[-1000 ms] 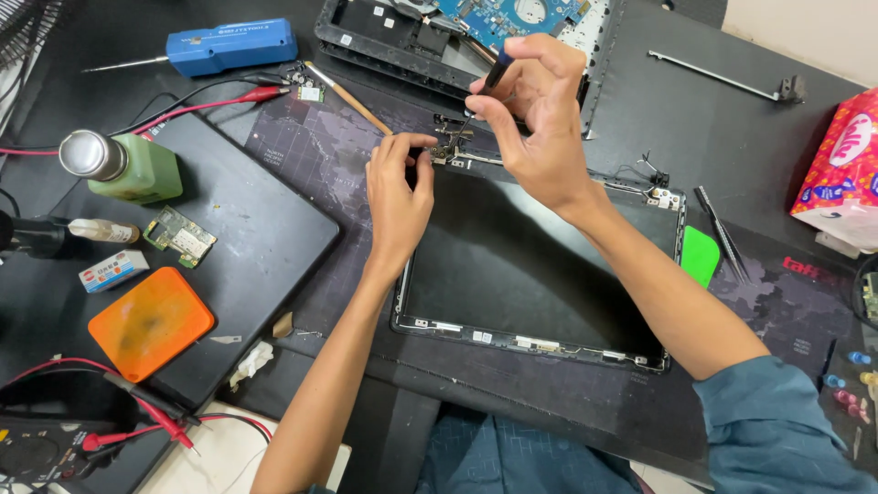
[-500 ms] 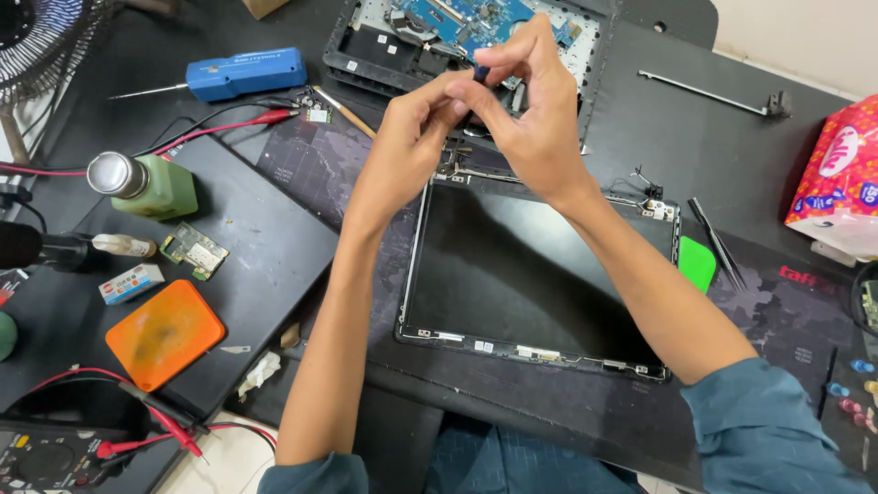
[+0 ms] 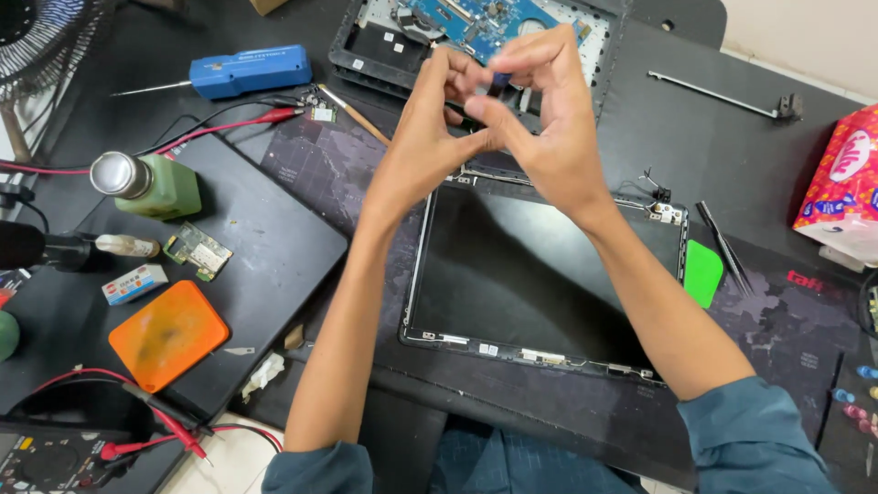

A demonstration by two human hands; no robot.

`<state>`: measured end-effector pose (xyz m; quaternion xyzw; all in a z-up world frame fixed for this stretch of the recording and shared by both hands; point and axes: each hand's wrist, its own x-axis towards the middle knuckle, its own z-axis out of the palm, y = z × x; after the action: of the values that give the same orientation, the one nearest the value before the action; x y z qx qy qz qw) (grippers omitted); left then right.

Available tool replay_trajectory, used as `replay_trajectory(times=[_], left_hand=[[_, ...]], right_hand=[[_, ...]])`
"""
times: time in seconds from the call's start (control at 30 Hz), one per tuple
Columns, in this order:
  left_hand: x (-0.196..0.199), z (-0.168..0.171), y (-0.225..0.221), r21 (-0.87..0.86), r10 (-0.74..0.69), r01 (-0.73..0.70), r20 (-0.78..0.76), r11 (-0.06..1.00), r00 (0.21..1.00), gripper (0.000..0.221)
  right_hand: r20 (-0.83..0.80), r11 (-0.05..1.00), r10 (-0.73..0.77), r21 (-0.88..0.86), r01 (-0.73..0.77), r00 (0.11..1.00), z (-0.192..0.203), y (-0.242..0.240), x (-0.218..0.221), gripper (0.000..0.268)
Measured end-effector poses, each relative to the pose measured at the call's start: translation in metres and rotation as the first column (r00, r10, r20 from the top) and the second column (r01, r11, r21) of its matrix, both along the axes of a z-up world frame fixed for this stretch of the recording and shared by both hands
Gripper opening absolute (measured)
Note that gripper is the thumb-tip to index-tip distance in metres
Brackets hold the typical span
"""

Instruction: The recorder is repairing or replacing the LCD screen and internal components of a laptop at a workbench.

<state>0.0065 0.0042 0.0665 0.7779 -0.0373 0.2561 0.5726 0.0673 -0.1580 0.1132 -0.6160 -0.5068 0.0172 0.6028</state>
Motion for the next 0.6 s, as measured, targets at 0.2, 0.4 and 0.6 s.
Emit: replay_trajectory(times=[0.2, 0.4, 0.6], left_hand=[[0.005, -0.010, 0.011, -0.250, -0.438, 0.424, 0.003, 0.870, 0.899, 0.061], [0.010, -0.008, 0.010, -0.136, -0.280, 0.259, -0.174, 0.956, 0.944, 0.018], [0.004, 0.008, -0.003, -0.096, -0.092, 0.073, -0.210, 0.993, 0.973, 0.031]], right_hand=[[-0.223, 0.999, 0.047, 0.012, -0.046, 0.974, 0.011, -0.012, 0.003, 0.036], [-0.521, 0.991, 0.032, -0.094, -0.094, 0.853, 0.031, -0.002, -0.001, 0.037], [-0.012, 0.992, -0.066, -0.108, 0.064, 0.998, 0.005, -0.002, 0.008, 0.014]])
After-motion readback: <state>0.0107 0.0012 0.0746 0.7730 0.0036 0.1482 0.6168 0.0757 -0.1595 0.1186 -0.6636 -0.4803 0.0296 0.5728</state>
